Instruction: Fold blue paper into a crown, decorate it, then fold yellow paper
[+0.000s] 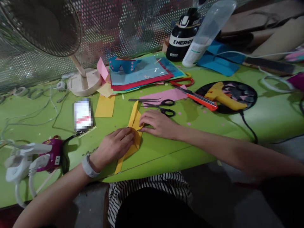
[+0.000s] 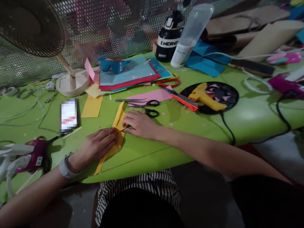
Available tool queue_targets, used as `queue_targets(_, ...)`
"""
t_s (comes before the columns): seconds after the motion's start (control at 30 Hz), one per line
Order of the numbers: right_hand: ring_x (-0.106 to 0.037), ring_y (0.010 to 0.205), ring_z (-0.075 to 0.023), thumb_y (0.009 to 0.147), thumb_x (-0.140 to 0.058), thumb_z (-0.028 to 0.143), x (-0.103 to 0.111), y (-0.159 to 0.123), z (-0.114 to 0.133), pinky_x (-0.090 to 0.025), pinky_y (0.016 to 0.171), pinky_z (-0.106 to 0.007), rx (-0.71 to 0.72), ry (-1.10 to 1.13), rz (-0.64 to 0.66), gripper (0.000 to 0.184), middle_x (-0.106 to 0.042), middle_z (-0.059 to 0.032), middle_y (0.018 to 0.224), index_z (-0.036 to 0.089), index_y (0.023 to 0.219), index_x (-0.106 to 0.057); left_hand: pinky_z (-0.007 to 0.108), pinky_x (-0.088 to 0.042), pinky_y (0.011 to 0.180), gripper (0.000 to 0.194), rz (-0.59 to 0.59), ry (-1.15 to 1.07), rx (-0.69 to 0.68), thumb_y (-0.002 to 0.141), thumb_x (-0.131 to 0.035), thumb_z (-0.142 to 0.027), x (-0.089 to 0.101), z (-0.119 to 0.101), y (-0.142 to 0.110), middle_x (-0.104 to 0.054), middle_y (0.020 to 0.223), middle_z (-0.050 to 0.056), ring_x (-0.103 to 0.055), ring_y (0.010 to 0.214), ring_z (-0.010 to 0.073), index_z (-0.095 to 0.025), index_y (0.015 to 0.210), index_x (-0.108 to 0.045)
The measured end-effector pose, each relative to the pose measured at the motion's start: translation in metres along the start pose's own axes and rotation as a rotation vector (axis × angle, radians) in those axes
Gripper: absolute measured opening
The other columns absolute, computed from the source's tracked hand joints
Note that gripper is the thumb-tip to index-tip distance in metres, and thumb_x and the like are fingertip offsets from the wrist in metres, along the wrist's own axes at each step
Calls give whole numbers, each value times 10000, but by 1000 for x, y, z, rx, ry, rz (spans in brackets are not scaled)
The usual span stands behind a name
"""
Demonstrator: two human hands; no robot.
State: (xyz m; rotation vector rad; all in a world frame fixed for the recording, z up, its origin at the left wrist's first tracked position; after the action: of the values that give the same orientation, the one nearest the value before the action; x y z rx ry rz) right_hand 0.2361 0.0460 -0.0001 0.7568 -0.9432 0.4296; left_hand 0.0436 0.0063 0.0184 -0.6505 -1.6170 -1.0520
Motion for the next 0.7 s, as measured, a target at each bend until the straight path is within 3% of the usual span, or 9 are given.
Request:
queue_targets(0.33,-538,897,-202,939,-593,298,4,2,3,-385,808,-353,-3,-72,-78,147,-663,-52,947,204,916,-703,399,-585,847,215,22,9,6,968,-472,-224,1,1,7,-652,1216,130,-652,1053,247,-136,1123,-593)
queue_targets(0.57,-542,851,-196,939,-592,336,6,5,8,-394,780,-345,-41,-62,-35,200,-652,-59,901,172,876,-689,364,-582,805,212,130,-8,-31,986,-472,-309,10,5,18,-687,1103,126,-674,985,230,-141,1031,-593)
queue_targets(0.7,-548,854,-192,947,-578,355,-3,2,8,-397,791,-346,-136,19,-11,216,-643,-50,874,175,857,-658,355,-582,809,162,55,-41,-41,979,-462,-215,9,12,16,-700,1113,107,-678,983,213,-134,1057,-579)
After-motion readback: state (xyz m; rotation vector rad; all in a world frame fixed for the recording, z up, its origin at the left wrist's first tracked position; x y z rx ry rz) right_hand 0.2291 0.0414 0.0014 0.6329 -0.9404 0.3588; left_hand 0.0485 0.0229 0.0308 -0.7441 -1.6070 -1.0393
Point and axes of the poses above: each hand's wrist, its own y-axis towards the middle knuckle, its own x-axis out of the back of the hand, z = x × y, the point moved 4 cm from there along y, towards the middle knuckle
